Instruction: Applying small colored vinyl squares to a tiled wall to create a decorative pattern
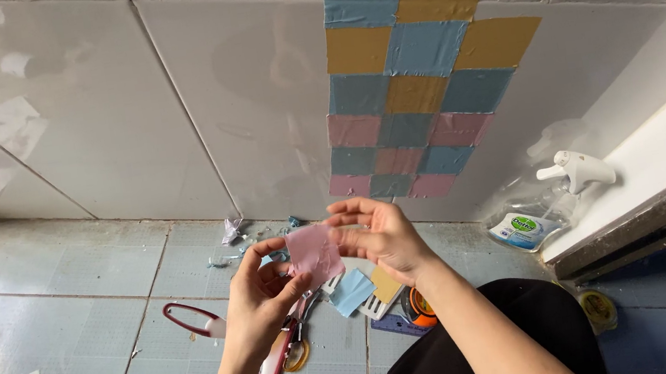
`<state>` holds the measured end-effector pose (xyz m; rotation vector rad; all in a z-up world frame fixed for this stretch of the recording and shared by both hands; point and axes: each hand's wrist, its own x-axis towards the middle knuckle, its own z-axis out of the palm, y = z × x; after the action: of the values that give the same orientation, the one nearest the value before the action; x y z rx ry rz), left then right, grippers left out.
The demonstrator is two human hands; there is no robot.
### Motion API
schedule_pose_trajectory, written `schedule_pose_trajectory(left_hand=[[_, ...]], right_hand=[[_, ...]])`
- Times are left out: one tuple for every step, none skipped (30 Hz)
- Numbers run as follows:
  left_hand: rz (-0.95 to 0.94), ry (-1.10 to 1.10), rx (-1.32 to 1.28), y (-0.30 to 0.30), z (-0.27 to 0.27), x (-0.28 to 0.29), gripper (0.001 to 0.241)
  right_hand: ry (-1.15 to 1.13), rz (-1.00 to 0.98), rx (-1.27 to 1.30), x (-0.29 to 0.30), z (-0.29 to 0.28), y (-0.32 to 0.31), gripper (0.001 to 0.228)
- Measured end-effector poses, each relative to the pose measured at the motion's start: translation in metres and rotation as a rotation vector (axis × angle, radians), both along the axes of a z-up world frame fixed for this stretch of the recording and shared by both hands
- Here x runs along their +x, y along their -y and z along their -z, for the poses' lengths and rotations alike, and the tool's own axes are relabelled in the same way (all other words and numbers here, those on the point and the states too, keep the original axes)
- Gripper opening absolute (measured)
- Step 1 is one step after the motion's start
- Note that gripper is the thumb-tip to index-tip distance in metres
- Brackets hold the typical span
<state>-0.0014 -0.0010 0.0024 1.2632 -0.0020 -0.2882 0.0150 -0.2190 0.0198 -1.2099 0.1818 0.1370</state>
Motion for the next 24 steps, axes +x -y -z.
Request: schedule_pose_trajectory(left_hand=[[0.009, 0.0, -0.015, 0.001, -0.001, -0.001, 0.051], [0.009, -0.002, -0.016, 0.001, 0.0, -0.001, 0.051], [0.016, -0.006, -0.017, 0.001, 0.002, -0.001, 0.051], [0.024, -0.009, -0.017, 0.0, 0.004, -0.001, 0.051], [0.022, -0.011, -0.016, -0.001, 0.002, 0.0, 0.051], [0.022, -0.021, 0.017, -0.001, 0.001, 0.0, 0.051], [0.022, -0.03, 0.048, -0.001, -0.001, 0.001, 0.051], [0.022, -0.03, 0.047, -0.001, -0.003, 0.0, 0.051], [0.039, -0.046, 0.057, -0.001, -0.004, 0.0, 0.05], [0.056, -0.062, 0.067, -0.001, -0.006, -0.001, 0.048], [0.056, -0.062, 0.067, -0.001, -0.004, 0.0, 0.048], [0.08, -0.071, 0.064, -0.002, -0.002, 0.001, 0.045], [0.104, -0.08, 0.059, -0.003, 0.001, 0.002, 0.041], [0.104, -0.081, 0.059, -0.003, 0.0, 0.002, 0.041], [0.097, -0.069, 0.121, -0.003, -0.002, 0.002, 0.032], [0.091, -0.058, 0.183, -0.004, -0.003, 0.003, 0.024], [0.091, -0.057, 0.182, 0.001, 0.0, 0.006, 0.024], [0.051, -0.046, 0.214, 0.005, 0.003, 0.009, 0.03], [0.01, -0.035, 0.246, 0.008, 0.006, 0.011, 0.037], [0.009, -0.037, 0.245, 0.009, 0.01, 0.016, 0.037], [0.008, 0.022, 0.311, 0.01, 0.014, 0.022, 0.031], [0.008, 0.081, 0.377, 0.011, 0.019, 0.029, 0.027], [0.008, 0.084, 0.374, 0.012, 0.022, 0.04, 0.027], [-0.041, 0.144, 0.457, 0.013, 0.025, 0.051, 0.024]], right_hand=[[0.025, -0.062, -0.051, -0.002, 0.003, -0.002, 0.052], [0.023, -0.063, -0.052, -0.002, 0.006, -0.002, 0.052], [0.034, -0.065, -0.081, -0.002, 0.009, -0.004, 0.049], [0.044, -0.067, -0.11, -0.002, 0.013, -0.006, 0.046], [0.042, -0.069, -0.109, -0.001, 0.012, -0.005, 0.046], [0.002, -0.058, -0.093, -0.001, 0.012, -0.005, 0.045], [-0.038, -0.046, -0.078, 0.0, 0.011, -0.004, 0.043], [-0.038, -0.046, -0.079, -0.001, 0.009, -0.004, 0.043], [-0.046, -0.038, -0.088, -0.002, 0.007, -0.005, 0.043], [-0.053, -0.03, -0.097, -0.003, 0.005, -0.006, 0.044], [-0.053, -0.03, -0.097, -0.002, 0.006, -0.006, 0.044], [-0.049, -0.025, -0.11, -0.002, 0.007, -0.006, 0.044], [-0.045, -0.021, -0.123, -0.002, 0.008, -0.006, 0.044], [-0.046, -0.021, -0.123, -0.001, 0.01, -0.006, 0.044], [-0.038, 0.001, -0.151, 0.001, 0.012, -0.006, 0.043], [-0.03, 0.022, -0.179, 0.002, 0.013, -0.006, 0.041], [-0.03, 0.022, -0.181, 0.003, 0.016, -0.005, 0.041], [-0.017, 0.032, -0.165, 0.005, 0.019, -0.005, 0.045], [-0.006, 0.04, -0.149, 0.005, 0.022, -0.006, 0.049], [-0.007, 0.039, -0.149, 0.004, 0.015, -0.007, 0.049], [0.017, 0.031, -0.221, 0.002, 0.008, -0.007, 0.047], [0.042, 0.023, -0.292, 0.002, 0.002, -0.008, 0.045], [0.045, 0.025, -0.294, 0.004, 0.003, -0.001, 0.045], [0.158, 0.086, -0.513, 0.007, 0.004, 0.006, 0.046]])
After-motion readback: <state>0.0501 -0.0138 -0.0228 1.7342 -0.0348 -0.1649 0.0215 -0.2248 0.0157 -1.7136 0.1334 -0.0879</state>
